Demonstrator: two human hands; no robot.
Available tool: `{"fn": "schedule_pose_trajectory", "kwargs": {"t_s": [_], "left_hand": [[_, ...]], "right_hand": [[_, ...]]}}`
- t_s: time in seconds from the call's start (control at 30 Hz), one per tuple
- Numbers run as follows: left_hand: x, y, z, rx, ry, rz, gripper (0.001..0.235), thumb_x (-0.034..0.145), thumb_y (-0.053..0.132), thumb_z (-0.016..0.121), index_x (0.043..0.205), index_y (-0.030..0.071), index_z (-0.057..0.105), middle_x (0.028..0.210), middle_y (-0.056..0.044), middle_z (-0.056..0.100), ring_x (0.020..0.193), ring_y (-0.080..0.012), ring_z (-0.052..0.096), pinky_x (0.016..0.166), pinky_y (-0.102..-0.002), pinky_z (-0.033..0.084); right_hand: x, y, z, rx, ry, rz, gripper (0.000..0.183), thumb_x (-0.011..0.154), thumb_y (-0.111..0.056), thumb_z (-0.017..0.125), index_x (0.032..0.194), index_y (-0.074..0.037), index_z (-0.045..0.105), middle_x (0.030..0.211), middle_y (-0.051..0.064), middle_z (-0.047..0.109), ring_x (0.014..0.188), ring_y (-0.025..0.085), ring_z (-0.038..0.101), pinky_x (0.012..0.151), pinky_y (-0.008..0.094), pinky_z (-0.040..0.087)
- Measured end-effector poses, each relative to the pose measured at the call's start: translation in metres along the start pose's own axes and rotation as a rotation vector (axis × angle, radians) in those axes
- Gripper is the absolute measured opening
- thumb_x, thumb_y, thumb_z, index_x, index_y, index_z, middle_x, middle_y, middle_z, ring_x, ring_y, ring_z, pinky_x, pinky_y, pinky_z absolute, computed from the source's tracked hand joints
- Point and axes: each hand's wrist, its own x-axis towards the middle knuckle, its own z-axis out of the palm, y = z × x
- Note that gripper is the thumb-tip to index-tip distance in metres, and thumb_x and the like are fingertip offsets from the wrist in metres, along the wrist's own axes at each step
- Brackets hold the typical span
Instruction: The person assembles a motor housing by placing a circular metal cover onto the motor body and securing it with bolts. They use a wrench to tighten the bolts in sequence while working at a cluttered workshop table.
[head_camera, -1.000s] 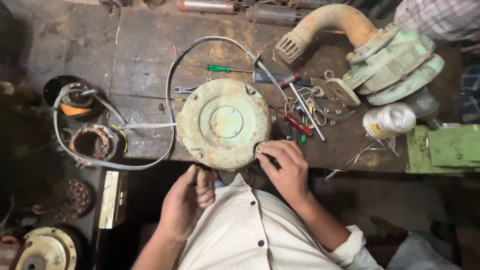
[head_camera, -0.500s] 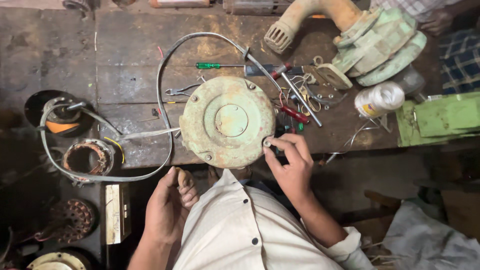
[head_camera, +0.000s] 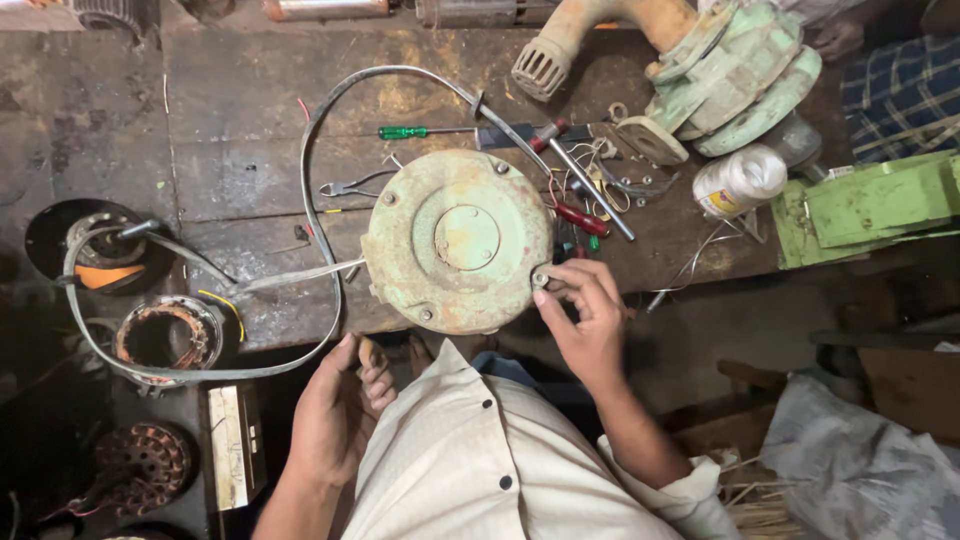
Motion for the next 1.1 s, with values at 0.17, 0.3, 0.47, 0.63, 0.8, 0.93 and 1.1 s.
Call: {"fn": "schedule_pose_trajectory", "kwargs": {"t_s": [0.17, 0.3, 0.47, 0.63, 0.8, 0.93, 1.1], "left_hand": [[0.003, 0.001, -0.004, -0.015, 0.011, -0.025, 0.032, 0.104, 0.033, 0.052, 0.085, 0.007, 0.054, 0.073, -0.002, 0.046, 0.066, -0.0135, 0.044, 0.062, -0.028, 0.04], [0.005, -0.003, -0.006, -0.029, 0.013, -0.035, 0.031, 0.104, 0.031, 0.052, 0.085, 0.007, 0.054, 0.073, -0.002, 0.046, 0.066, -0.0136, 0.045, 0.062, -0.028, 0.041], [0.002, -0.002, -0.009, -0.018, 0.023, -0.009, 0.03, 0.103, 0.031, 0.052, 0.085, 0.007, 0.054, 0.074, -0.002, 0.047, 0.066, -0.0137, 0.044, 0.062, -0.028, 0.041], [0.002, -0.004, -0.01, -0.013, 0.001, 0.027, 0.029, 0.103, 0.03, 0.052, 0.086, 0.007, 0.053, 0.075, -0.002, 0.047, 0.067, -0.0138, 0.045, 0.063, -0.028, 0.041], [0.007, -0.008, -0.005, -0.016, -0.025, 0.006, 0.03, 0.103, 0.03, 0.052, 0.085, 0.007, 0.053, 0.074, -0.002, 0.047, 0.067, -0.0143, 0.044, 0.063, -0.029, 0.041], [0.011, -0.013, 0.004, 0.006, -0.058, -0.014, 0.031, 0.105, 0.029, 0.052, 0.085, 0.006, 0.054, 0.072, -0.003, 0.046, 0.067, -0.0147, 0.044, 0.061, -0.029, 0.039], [0.011, -0.014, 0.013, 0.041, -0.088, -0.029, 0.03, 0.104, 0.029, 0.05, 0.085, 0.006, 0.054, 0.072, -0.003, 0.046, 0.067, -0.0145, 0.044, 0.061, -0.029, 0.039]], "right_hand": [[0.0, -0.005, 0.002, -0.275, 0.045, -0.12, 0.024, 0.086, 0.007, 0.08, 0.109, 0.004, 0.073, 0.11, 0.01, 0.066, 0.086, 0.014, 0.071, 0.074, 0.026, 0.06], [0.002, -0.01, 0.002, -0.21, 0.056, -0.1, 0.024, 0.086, 0.005, 0.078, 0.109, 0.003, 0.071, 0.111, 0.011, 0.065, 0.086, 0.014, 0.072, 0.074, 0.026, 0.061], [0.007, -0.015, -0.001, -0.35, 0.032, -0.204, 0.027, 0.081, 0.005, 0.08, 0.107, -0.001, 0.074, 0.103, 0.009, 0.068, 0.081, 0.016, 0.069, 0.073, 0.029, 0.057], [0.009, -0.018, -0.007, -0.39, 0.019, -0.237, 0.028, 0.081, 0.005, 0.08, 0.107, -0.002, 0.075, 0.101, 0.008, 0.069, 0.083, 0.016, 0.069, 0.073, 0.029, 0.057], [0.006, -0.015, 0.001, -0.312, 0.049, -0.136, 0.022, 0.083, 0.005, 0.078, 0.104, -0.002, 0.074, 0.101, 0.009, 0.068, 0.08, 0.012, 0.072, 0.071, 0.026, 0.058], [0.006, -0.014, 0.0, -0.197, 0.057, -0.1, 0.025, 0.084, 0.002, 0.078, 0.108, 0.0, 0.07, 0.108, 0.01, 0.065, 0.085, 0.012, 0.072, 0.074, 0.026, 0.06], [0.012, -0.014, -0.01, -0.327, 0.018, -0.164, 0.024, 0.081, -0.004, 0.086, 0.101, -0.001, 0.073, 0.101, 0.01, 0.068, 0.083, 0.016, 0.07, 0.07, 0.028, 0.057]]}}
